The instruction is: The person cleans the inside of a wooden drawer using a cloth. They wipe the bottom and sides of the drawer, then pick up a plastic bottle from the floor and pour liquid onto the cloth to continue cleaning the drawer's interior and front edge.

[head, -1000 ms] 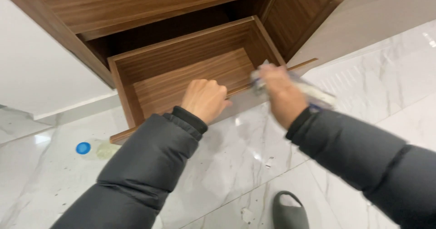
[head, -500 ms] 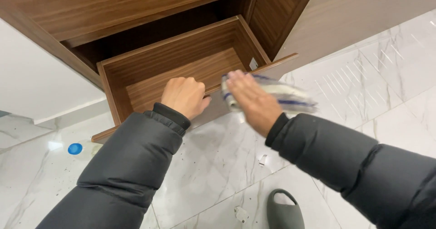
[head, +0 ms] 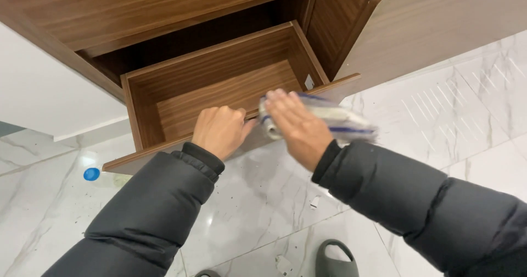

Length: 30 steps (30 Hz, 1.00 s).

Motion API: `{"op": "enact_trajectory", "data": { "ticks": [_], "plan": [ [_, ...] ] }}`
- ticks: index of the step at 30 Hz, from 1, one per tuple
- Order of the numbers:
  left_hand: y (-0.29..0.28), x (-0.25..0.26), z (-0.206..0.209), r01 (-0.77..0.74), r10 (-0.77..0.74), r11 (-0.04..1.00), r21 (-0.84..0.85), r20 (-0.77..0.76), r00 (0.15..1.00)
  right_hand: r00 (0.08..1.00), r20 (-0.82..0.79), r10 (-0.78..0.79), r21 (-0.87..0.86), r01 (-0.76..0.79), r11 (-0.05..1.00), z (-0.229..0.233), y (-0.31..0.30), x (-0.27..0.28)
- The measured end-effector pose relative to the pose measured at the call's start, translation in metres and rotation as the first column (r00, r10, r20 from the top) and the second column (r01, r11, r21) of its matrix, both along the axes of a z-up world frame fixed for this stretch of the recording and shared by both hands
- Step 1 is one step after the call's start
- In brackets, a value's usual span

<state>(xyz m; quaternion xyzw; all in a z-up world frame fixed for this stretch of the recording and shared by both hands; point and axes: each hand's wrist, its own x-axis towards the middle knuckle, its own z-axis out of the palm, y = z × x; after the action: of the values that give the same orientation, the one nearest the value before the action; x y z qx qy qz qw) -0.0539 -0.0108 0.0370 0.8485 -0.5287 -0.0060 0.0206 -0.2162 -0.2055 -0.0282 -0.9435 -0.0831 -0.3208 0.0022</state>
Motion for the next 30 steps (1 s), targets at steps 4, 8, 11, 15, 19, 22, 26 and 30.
{"op": "enact_trajectory", "data": {
  "ticks": [4,8,11,15,19,22,26,30],
  "plan": [
    [-0.005,-0.003,-0.001,-0.022,0.022,1.000,0.004,0.022,1.000,0.999,0.012,0.046,-0.013,-0.045,0.999,0.002,-0.038,-0.004],
    [0.007,-0.013,0.003,-0.034,0.033,0.998,-0.049,-0.004,0.999,0.993,0.044,-0.113,-0.118,0.118,0.986,-0.014,-0.124,-0.028],
    [0.003,-0.018,0.007,-0.044,0.044,0.999,-0.033,0.010,0.999,0.983,0.063,-0.173,-0.172,0.182,0.968,-0.017,-0.115,-0.023],
    [-0.016,0.000,-0.014,-0.025,0.019,0.998,0.056,0.101,0.995,0.998,-0.008,0.063,0.030,-0.063,0.998,-0.008,-0.005,0.006],
    [-0.015,0.000,-0.007,-0.012,0.000,0.996,0.088,0.132,0.991,0.994,-0.022,0.106,0.019,-0.105,0.994,0.004,-0.022,-0.002],
    [-0.001,-0.007,0.012,0.025,-0.032,0.997,0.070,0.104,0.994,1.000,0.016,0.001,-0.022,-0.001,1.000,-0.006,-0.090,-0.023],
    [-0.005,-0.007,0.011,0.072,-0.078,0.996,0.059,0.100,0.992,0.974,0.054,-0.219,-0.162,0.224,0.961,-0.025,-0.137,-0.032],
    [-0.022,-0.001,0.005,0.104,-0.108,0.994,0.038,0.113,0.988,1.000,0.008,-0.002,-0.046,0.003,0.999,-0.007,-0.024,-0.009]
  ]
}}
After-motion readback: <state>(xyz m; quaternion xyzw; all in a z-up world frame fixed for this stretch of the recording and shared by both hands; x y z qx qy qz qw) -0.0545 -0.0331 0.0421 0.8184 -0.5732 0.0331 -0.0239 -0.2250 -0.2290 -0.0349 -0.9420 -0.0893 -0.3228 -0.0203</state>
